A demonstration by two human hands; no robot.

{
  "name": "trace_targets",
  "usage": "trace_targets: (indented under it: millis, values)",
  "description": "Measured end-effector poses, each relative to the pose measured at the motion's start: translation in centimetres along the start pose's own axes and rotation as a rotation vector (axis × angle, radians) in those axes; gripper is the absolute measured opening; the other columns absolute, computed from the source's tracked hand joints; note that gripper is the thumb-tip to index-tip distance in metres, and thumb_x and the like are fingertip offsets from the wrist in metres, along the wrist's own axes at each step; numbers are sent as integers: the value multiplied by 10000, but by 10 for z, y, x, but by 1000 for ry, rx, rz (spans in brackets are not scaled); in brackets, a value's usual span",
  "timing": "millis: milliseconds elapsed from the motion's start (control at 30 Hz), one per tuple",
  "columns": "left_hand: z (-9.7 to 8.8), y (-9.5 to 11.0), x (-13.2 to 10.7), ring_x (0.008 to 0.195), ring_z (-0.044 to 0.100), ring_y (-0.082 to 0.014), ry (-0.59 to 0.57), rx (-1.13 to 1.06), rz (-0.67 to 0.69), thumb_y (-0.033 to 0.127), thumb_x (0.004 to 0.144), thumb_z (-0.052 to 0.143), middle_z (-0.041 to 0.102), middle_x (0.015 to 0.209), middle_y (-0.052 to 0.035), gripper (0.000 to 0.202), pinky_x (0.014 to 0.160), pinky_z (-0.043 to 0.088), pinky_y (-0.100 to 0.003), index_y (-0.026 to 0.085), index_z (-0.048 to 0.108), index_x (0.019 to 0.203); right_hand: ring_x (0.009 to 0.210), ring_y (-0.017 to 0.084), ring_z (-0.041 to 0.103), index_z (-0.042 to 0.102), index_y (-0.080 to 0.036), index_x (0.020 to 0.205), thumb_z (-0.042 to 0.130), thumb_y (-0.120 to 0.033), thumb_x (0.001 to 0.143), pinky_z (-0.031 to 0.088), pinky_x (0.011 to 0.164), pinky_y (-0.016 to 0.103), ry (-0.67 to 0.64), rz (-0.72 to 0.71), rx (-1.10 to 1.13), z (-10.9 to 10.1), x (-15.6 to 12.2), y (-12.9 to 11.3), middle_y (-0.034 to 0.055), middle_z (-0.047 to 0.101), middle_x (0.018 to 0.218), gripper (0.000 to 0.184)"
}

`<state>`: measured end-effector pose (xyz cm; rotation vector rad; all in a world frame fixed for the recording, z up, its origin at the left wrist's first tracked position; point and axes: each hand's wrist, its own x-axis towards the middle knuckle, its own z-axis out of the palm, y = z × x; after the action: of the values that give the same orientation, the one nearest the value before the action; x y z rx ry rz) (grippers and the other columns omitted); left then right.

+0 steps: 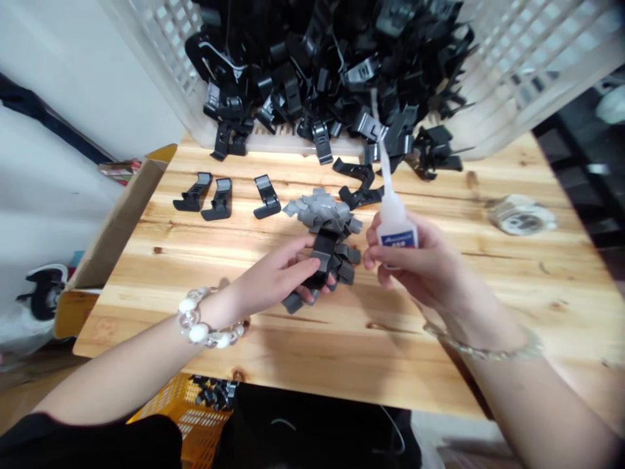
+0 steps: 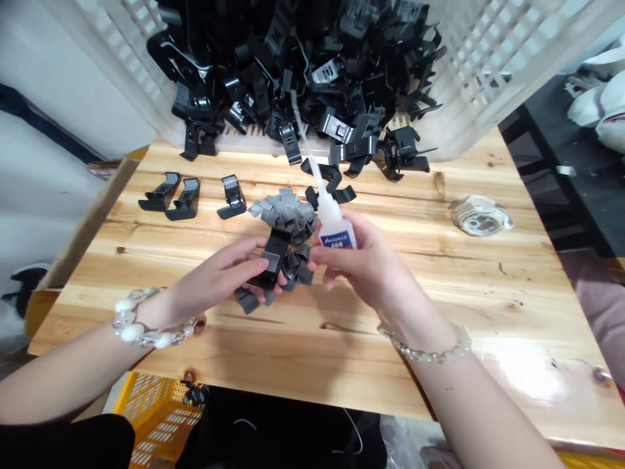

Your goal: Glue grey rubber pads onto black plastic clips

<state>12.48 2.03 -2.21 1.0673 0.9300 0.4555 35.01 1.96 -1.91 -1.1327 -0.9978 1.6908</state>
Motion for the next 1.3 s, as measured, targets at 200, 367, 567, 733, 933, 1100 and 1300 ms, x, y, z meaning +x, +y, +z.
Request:
trace_targets:
  millis: [200,367,567,733,933,1100,1300]
  values:
    - [2,-5,-1,765,673,-141,-6,25,-1,322,943,518,694,912,-77,329,615,552,-224,139,511,1216,520,117,572,623,-173,751,753,-309,744,497,467,246,14,27,-296,21,-5,10,-13,621,594,189]
    - [5,-13,-1,801,665,-145,7,62,57,304,935,525,670,873,-40,344,639,583,-233,172,511,1252,672,140,632,672,-173,730,665,-225,807,474,620,261,65,-323,-715,32,-13,17,15,704,722,93]
    - [6,-17,0,744,634,-112,-15,89,96,289,942,517,643,841,-6,288,612,577,-198,195,557,1211,731,137,640,696,-181,797,654,-188,814,468,668,251,89,-501,-850,37,-14,23,11,714,772,46]
    - [5,-15,-1,768,671,-126,-13,56,32,316,943,532,666,859,-13,319,647,589,-225,187,515,1235,688,126,595,674,-184,747,679,-234,809,442,629,254,92,-384,-764,34,-14,18,1,669,724,80]
    - [4,-7,-2,763,699,-126,-52,25,-68,337,958,511,710,894,-63,225,652,576,-222,149,560,1072,545,91,479,637,-190,802,735,-336,777,382,499,239,270,-189,-403,19,-10,10,-24,570,646,177]
    - [5,-7,-3,754,699,-118,-54,38,-81,314,961,502,717,905,-68,184,647,571,-218,147,574,994,520,84,461,644,-184,815,749,-344,761,373,477,239,224,-101,-328,17,-6,14,-24,560,645,199]
    - [5,-9,-2,747,700,-123,-56,26,-66,321,954,510,716,891,-61,183,647,573,-229,153,578,986,547,80,491,637,-162,774,760,-336,742,398,502,241,222,-79,-326,26,-6,20,8,626,756,215]
